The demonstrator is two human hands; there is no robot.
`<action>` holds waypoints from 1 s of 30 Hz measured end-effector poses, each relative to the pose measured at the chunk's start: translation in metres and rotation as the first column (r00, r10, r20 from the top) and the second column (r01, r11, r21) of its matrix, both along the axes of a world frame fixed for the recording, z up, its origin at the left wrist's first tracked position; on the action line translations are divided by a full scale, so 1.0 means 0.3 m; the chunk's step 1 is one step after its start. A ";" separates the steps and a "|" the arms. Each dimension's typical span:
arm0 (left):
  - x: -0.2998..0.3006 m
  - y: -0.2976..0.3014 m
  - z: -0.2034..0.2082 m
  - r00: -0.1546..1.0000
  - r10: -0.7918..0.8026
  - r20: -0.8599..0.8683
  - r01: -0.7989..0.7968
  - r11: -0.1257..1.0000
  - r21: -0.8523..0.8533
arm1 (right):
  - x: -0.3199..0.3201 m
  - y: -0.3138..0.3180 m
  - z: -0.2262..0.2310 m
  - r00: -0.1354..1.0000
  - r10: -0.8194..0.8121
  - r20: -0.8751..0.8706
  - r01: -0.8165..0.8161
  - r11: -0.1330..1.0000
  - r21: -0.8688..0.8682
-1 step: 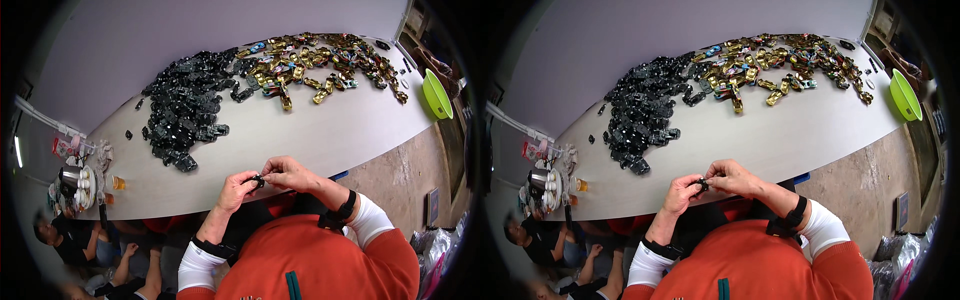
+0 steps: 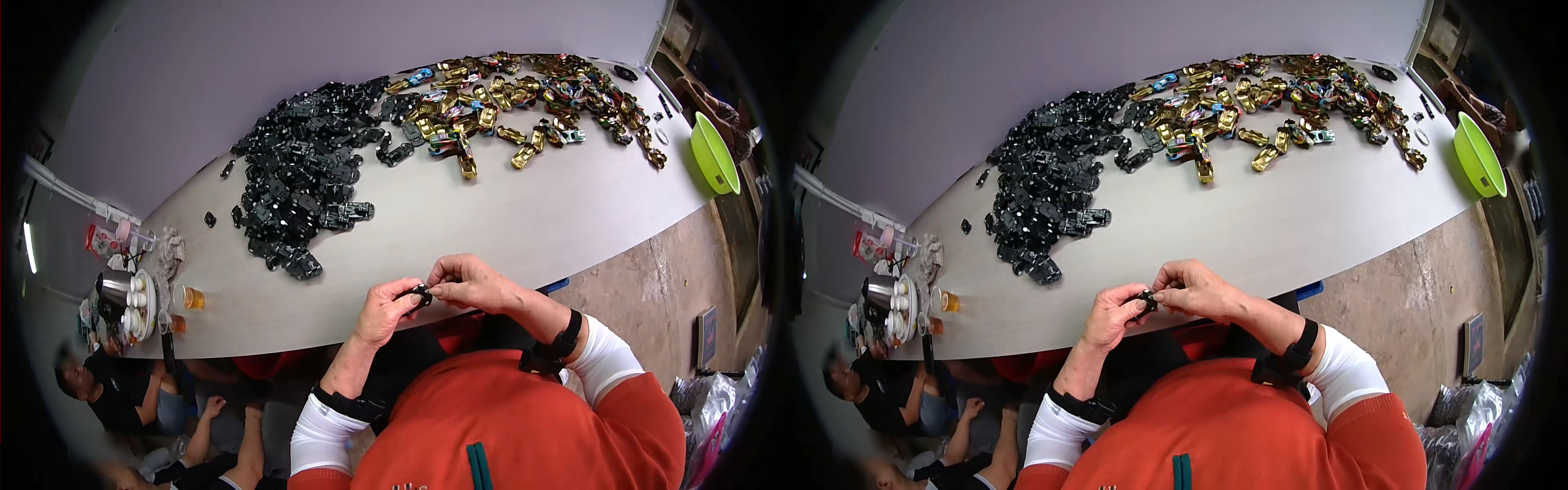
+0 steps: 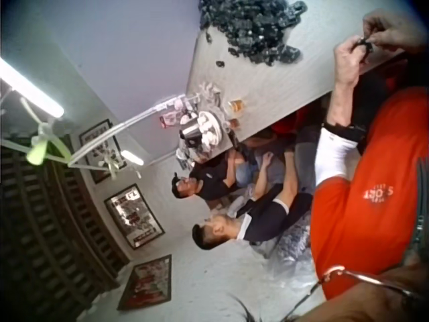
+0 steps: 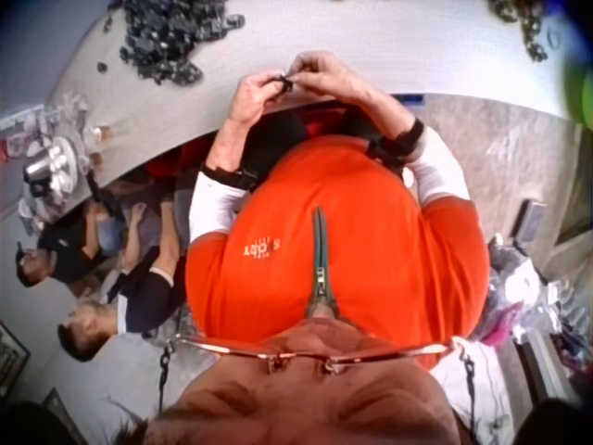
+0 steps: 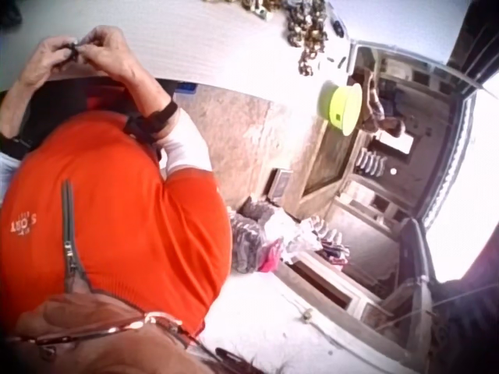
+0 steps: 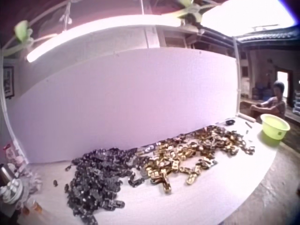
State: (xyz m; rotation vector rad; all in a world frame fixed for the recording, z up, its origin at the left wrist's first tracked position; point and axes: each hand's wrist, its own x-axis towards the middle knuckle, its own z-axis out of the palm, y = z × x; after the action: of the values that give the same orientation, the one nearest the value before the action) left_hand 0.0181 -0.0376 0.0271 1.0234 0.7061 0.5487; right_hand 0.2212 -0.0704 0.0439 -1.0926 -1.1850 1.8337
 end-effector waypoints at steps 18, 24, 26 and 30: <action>0.041 -0.001 0.045 0.992 0.038 -0.121 -0.055 0.988 -0.145 | 0.036 -0.006 -0.046 0.988 -0.015 -0.157 -0.002 0.994 -0.106; 0.058 -0.017 0.034 0.989 0.044 -0.144 -0.057 0.994 -0.092 | 0.026 -0.006 -0.072 0.990 -0.036 -0.135 0.028 0.998 -0.061; 0.072 -0.037 0.036 0.985 0.071 -0.155 -0.077 0.997 -0.032 | 0.007 -0.011 -0.074 0.984 -0.090 0.153 0.062 0.982 0.180; 0.073 -0.040 0.020 0.986 0.083 -0.147 -0.096 0.992 -0.080 | 0.011 -0.010 -0.018 0.960 -0.084 0.267 0.037 0.983 0.179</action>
State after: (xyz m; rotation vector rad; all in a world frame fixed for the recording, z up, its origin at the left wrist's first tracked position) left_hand 0.0400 -0.0495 0.0332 0.9594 0.8997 0.5209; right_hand 0.2245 -0.0735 0.0384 -1.2957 -1.4230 1.5355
